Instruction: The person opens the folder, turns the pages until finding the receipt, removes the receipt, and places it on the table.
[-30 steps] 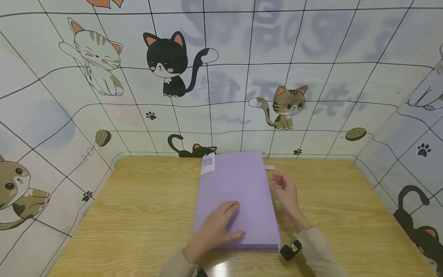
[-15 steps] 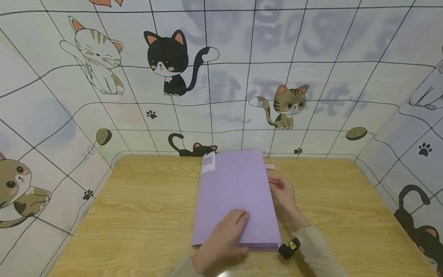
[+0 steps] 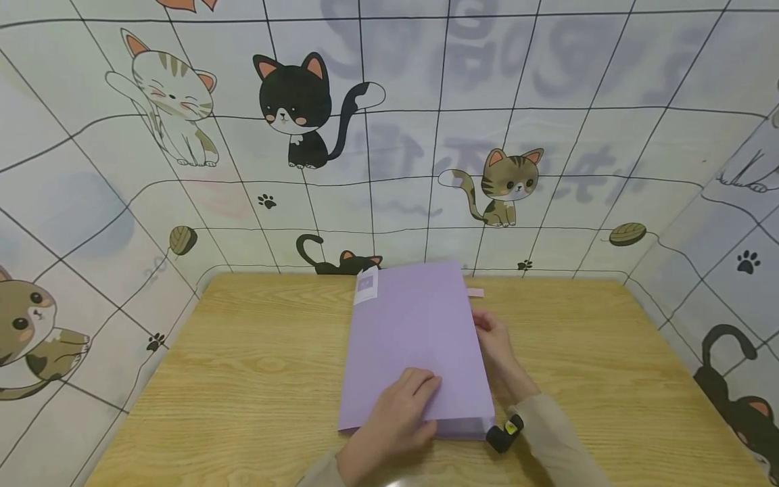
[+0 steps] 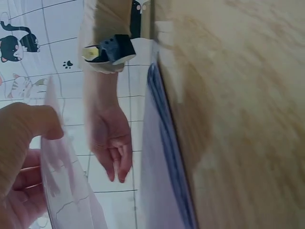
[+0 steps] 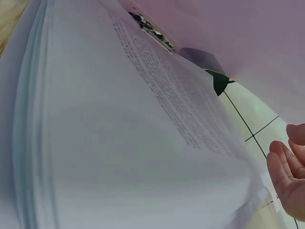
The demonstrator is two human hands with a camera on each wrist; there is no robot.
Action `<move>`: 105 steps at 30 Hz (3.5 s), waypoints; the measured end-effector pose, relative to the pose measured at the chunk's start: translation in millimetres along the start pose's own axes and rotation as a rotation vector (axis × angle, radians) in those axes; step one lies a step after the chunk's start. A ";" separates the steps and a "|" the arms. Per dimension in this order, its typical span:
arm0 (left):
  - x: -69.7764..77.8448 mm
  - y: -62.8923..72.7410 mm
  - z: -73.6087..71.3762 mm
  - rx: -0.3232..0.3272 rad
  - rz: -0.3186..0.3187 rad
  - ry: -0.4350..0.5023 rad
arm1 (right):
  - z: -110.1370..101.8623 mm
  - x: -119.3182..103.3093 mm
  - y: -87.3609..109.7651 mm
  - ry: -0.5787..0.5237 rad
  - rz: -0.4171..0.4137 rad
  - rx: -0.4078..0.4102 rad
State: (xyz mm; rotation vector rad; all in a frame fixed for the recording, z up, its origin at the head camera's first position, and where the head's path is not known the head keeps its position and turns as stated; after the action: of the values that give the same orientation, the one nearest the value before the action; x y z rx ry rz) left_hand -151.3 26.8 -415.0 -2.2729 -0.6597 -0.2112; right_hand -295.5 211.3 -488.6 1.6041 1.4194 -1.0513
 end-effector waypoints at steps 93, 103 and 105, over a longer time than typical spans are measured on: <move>-102.9 180.5 -201.2 1.037 -0.830 0.378 | 37.3 10.3 -1.1 0.274 0.005 -0.073; -118.3 216.7 -195.7 1.198 -1.022 0.465 | 37.8 8.5 -0.2 0.261 -0.025 -0.071; -120.5 219.9 -194.4 1.209 -1.035 0.491 | 37.5 8.7 -0.4 0.260 -0.026 -0.071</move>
State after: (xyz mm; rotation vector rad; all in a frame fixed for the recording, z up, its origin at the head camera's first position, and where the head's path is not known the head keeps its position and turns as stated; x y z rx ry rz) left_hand -131.2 -287.3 -454.6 -0.5692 -1.1908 -0.6185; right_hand -299.3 180.5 -511.3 1.7217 1.6323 -0.8189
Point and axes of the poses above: each hand's wrist, its own y-axis away from the middle knuckle, its own z-axis out of the palm, x = y × z, the point moved 8 cm from there along -y, towards the middle knuckle, and after that the axes turned 15 degrees about y, right-handed, at the moved point
